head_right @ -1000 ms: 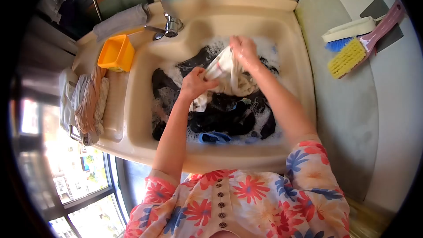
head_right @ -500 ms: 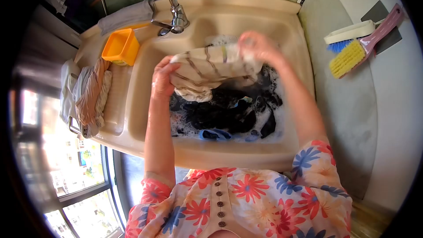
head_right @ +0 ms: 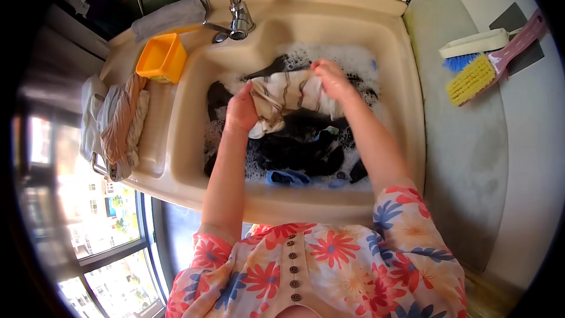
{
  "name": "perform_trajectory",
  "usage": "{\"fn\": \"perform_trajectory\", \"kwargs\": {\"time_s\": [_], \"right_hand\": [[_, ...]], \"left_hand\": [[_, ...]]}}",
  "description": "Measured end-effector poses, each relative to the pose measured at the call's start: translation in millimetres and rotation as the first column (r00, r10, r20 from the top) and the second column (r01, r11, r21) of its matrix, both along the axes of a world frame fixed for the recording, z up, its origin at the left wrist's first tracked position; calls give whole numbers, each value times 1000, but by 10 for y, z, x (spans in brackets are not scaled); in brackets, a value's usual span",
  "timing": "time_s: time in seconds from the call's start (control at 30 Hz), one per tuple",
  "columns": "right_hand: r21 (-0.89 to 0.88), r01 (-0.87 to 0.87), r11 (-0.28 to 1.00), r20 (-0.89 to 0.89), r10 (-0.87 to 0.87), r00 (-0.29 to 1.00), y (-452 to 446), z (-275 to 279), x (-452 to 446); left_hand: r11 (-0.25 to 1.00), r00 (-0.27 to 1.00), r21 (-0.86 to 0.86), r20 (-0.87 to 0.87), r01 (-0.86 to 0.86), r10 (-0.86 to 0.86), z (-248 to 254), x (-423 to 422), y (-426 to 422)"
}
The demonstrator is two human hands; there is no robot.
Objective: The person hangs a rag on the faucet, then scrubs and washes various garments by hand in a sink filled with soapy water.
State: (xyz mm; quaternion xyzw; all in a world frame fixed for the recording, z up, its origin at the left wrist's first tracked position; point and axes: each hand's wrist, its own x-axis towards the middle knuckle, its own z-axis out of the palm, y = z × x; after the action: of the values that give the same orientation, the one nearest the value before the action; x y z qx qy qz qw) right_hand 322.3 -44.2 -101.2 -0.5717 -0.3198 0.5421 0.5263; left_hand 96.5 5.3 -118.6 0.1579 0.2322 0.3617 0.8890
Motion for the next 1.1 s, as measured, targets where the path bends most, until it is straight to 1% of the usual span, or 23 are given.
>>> {"fn": "perform_trajectory", "kwargs": {"time_s": [0.03, 0.07, 0.1, 0.13, 0.17, 0.2, 0.27, 0.3, 0.33, 0.37, 0.4, 0.43, 0.47, 0.53, 0.6, 0.67, 0.73, 0.77, 0.83, 0.9, 1.0, 1.03, 1.1], "right_hand": [[-102, 55, 993, 128, -42, 991, 44, -108, -180], [34, 50, 998, 345, -59, 937, 81, -216, -489], [243, -73, 967, 520, -67, 851, 47, -291, -729], [388, -102, 916, 552, -143, 822, -93, -112, -1119], [298, -224, 928, 625, -12, 780, -394, 376, -1411], [556, -349, 755, 712, -216, 668, -453, 309, -1565], [492, -299, 818, 803, -293, 519, -301, 130, -1483], [477, -86, 875, 681, -306, 665, -65, -45, -1338], [253, 59, 966, 724, -229, 651, 111, -73, -1126], [356, 124, 926, 755, -364, 545, 265, -310, -866], [217, -2, 976, 769, -170, 616, 230, -454, -674], [193, -97, 976, 799, -99, 593, 160, -492, -600], [193, -42, 980, 788, -130, 602, 152, -519, -480], [179, 66, 982, 764, -182, 620, 141, -454, -279], [-120, -33, 992, 731, 111, 674, 99, -177, -49], [-38, -197, 980, 536, 186, 823, 1, -243, -213], [-72, -499, 863, 711, 395, 581, -44, -265, -353], [-150, -488, 860, 701, 440, 561, -62, -224, -325], [-1, -275, 961, 383, 254, 888, -81, -30, -234], [27, -104, 994, 33, 103, 994, -79, 270, -144], [238, 90, 967, -141, -57, 988, -89, 443, -16], [234, 115, 965, -144, -83, 986, -72, 418, 62], [221, 175, 960, -162, -140, 977, -73, 188, 229]], "left_hand": [[998, 999, -53, -32, -39, 37, -147, 48, 15], [989, 992, -98, -71, -110, 103, -181, 92, -4], [976, 982, -136, -106, -168, 154, -430, 115, 59], [958, 968, -177, -144, -228, 204, -667, 132, 102], [974, 971, -104, -155, -202, 184, -568, 95, -59], [968, 973, -98, -58, -230, 225, -623, 148, -167], [957, 947, -100, 146, -273, 285, -729, 256, -378], [966, 974, -133, -62, -223, 216, -489, 342, -353], [969, 955, -182, -271, -170, 117, -123, 390, -357], [989, 948, -114, -312, -94, 54, 110, 376, -423], [989, 821, 121, -571, 85, -1, 321, 381, -435], [991, 867, 118, -497, 57, 10, 359, 384, -433], [994, 911, 105, -412, 21, 24, 356, 403, -444], [943, 853, 312, -519, 119, 64, 312, 254, -291], [930, 914, 320, -403, 181, -39, 208, 126, -156], [884, 911, 388, -403, 260, -91, 219, 119, -142], [843, 881, 442, -467, 306, -75, 183, 147, -151], [821, 863, 465, -502, 331, -63, 152, 136, -153], [557, 593, 574, -787, 600, 172, 89, 56, -151], [329, 289, 483, -820, 811, 494, -19, 29, -147], [576, 42, 232, -945, 783, 324, 98, 5, -39], [632, 135, 338, -928, 698, 347, 82, -28, -35], [666, 226, 409, -910, 624, 347, 124, -95, -7]]}}
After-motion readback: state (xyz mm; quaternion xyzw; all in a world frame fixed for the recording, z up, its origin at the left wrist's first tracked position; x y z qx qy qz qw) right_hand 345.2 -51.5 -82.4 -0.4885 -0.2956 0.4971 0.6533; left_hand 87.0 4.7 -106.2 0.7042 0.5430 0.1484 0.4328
